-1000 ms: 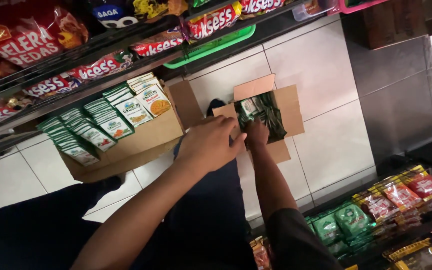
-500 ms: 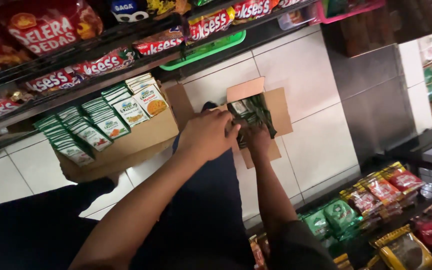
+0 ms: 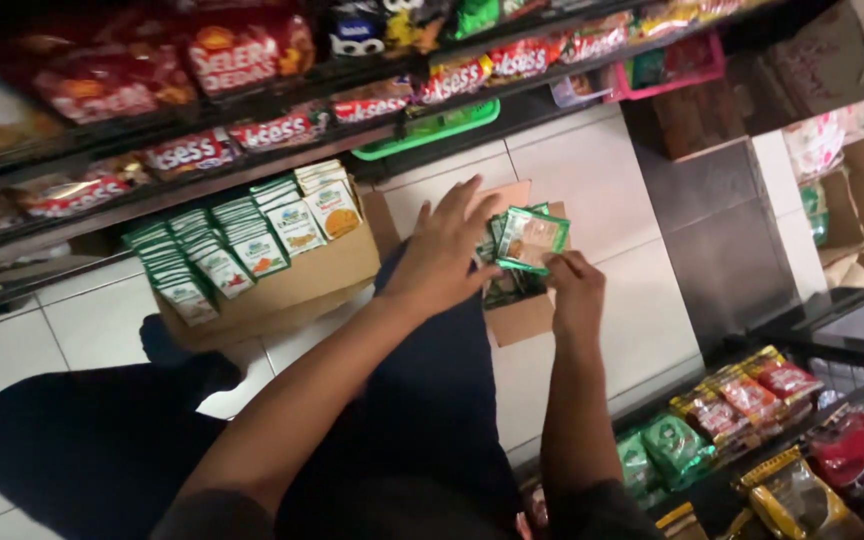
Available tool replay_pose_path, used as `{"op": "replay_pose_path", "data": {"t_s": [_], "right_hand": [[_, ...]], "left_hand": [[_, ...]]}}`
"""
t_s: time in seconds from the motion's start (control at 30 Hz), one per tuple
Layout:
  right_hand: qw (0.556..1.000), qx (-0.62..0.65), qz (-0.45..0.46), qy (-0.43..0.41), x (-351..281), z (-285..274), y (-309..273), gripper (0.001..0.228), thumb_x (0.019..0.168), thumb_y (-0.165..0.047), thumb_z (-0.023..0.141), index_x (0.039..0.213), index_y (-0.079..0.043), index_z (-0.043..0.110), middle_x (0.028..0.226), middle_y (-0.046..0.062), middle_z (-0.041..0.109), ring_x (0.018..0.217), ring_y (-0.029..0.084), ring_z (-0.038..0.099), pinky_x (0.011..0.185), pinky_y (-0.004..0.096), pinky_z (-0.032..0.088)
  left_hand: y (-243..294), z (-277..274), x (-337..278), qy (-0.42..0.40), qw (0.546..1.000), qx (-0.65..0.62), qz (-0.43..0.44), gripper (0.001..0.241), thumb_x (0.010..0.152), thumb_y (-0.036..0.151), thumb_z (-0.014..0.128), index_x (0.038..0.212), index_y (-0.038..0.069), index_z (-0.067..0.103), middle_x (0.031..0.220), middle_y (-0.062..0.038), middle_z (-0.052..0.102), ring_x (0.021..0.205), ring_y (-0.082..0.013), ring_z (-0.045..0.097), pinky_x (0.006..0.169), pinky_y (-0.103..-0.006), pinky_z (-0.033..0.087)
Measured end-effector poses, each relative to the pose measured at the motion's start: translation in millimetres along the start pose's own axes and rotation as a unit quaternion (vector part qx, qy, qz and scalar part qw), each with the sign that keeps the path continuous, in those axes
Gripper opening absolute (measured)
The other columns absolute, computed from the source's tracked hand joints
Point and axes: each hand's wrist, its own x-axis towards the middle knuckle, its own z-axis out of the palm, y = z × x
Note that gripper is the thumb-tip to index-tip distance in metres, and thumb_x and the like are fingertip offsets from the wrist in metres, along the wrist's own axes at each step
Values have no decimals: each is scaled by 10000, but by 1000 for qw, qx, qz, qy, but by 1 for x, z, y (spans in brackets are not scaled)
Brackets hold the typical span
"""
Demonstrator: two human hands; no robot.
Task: Organizing and stacking small boxes of products on a grocery store shelf.
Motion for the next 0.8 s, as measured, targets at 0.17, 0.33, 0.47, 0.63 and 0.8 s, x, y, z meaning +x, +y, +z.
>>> {"op": "replay_pose_path", "data": {"t_s": [0.17,0.33,0.47,0.63,0.8], "right_hand": [[982,36,-141,-118,-62,44,-103,16,866,16,700,863,32,698,771,-14,594,688,60,510,627,216,383],[940,76,-181,-278,-99,110,-136,62,882,3,674,822,13,689,827,-24,624,674,68,590,603,244,473],[906,-54,-225,-355,-121,166,-131,128,958,-93,716,883,8,693,784,1,581,673,75,480,601,233,378],[811,-73,-295,-499,-144,216,-114,206,1018,-207,702,1101,-23,745,997,-24,674,877,36,591,768,189,481],[844,-82,-260,-461,-128,255,-82,495,792,-124,892,1175,-38,591,948,-1,564,778,44,520,653,193,480]], "left_hand": [[41,-63,4,4,999,41,20,1164,598,379,930,1542,163,285,1617,-199,241,1501,-463,194,1116,-753,199],[22,-111,-26,51,997,52,-41,1117,696,286,915,1584,169,247,1587,-176,313,1535,-460,226,1149,-746,217],[-42,-112,-81,105,984,-121,-74,1015,806,100,809,1644,127,238,1594,-194,428,1499,-353,433,1195,-553,370],[-100,-129,-149,100,843,-476,-230,897,834,176,740,1615,126,303,1295,-172,651,1119,-219,630,974,-331,508],[-75,-212,-165,-23,765,-410,-496,468,937,303,745,1317,32,713,1064,-183,706,745,-410,421,664,-547,275]]}}
